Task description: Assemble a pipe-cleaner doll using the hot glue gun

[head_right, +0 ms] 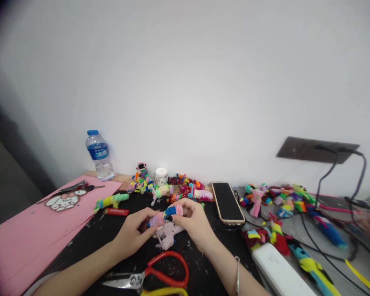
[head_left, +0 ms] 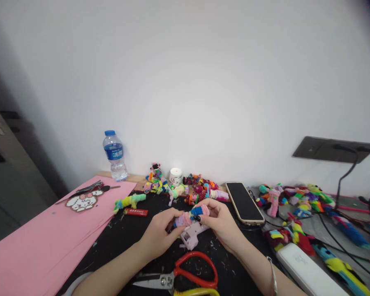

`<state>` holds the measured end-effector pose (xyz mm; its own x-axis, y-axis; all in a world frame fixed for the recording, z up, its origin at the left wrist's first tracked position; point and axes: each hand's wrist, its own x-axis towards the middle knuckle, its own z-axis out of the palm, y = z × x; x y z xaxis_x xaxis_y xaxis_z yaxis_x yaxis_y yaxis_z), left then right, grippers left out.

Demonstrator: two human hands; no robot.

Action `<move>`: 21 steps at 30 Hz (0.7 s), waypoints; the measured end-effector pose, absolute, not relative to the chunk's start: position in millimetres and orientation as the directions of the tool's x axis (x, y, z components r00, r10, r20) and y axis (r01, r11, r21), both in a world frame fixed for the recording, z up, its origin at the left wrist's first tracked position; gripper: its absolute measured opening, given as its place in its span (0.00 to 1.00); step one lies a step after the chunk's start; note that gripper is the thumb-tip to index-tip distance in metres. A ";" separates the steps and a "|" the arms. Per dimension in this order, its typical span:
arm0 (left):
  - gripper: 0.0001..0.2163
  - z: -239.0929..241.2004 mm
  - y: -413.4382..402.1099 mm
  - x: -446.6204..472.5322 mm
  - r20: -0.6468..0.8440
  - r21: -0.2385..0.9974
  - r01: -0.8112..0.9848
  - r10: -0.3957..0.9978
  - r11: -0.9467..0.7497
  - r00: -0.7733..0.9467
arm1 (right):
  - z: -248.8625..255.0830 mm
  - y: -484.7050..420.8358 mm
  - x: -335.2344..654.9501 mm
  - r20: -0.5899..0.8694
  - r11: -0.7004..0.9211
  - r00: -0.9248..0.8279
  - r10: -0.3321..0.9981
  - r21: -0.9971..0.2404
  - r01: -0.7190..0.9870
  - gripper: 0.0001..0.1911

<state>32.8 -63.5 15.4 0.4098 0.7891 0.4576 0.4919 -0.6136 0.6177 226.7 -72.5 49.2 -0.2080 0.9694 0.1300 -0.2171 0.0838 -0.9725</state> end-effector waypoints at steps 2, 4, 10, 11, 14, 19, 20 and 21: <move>0.08 15.5 -63.9 32.8 0.472 0.604 0.492 0.779 -0.627 0.413 | 49.7 -72.3 226.8 0.134 0.087 -0.215 0.967 -0.973 -0.213 0.11; 0.08 14.9 -64.1 32.8 0.479 0.594 0.489 0.770 -0.638 0.421 | 50.9 -72.6 226.6 0.142 0.097 -0.222 0.965 -0.974 -0.203 0.10; 0.08 13.5 -63.1 33.3 0.487 0.584 0.489 0.761 -0.648 0.428 | 54.8 -74.1 225.9 0.142 0.107 -0.220 0.965 -0.980 -0.165 0.11; 0.08 13.5 -63.0 33.4 0.488 0.581 0.490 0.760 -0.649 0.428 | 54.9 -74.2 225.9 0.142 0.107 -0.220 0.965 -0.981 -0.164 0.11; 0.08 13.8 -63.1 33.4 0.497 0.570 0.495 0.755 -0.656 0.428 | 53.9 -74.1 225.5 0.139 0.104 -0.223 0.965 -0.981 -0.164 0.10; 0.08 13.6 -63.6 32.8 0.518 0.554 0.491 0.741 -0.672 0.428 | 51.2 -73.7 224.0 0.128 0.094 -0.209 0.970 -0.982 -0.164 0.10; 0.07 13.4 -63.6 32.7 0.521 0.552 0.492 0.739 -0.674 0.428 | 50.9 -73.7 223.8 0.128 0.094 -0.209 0.969 -0.982 -0.165 0.10; 0.07 13.3 -63.6 32.6 0.521 0.549 0.493 0.737 -0.675 0.430 | 50.9 -73.7 223.8 0.129 0.095 -0.210 0.969 -0.982 -0.165 0.10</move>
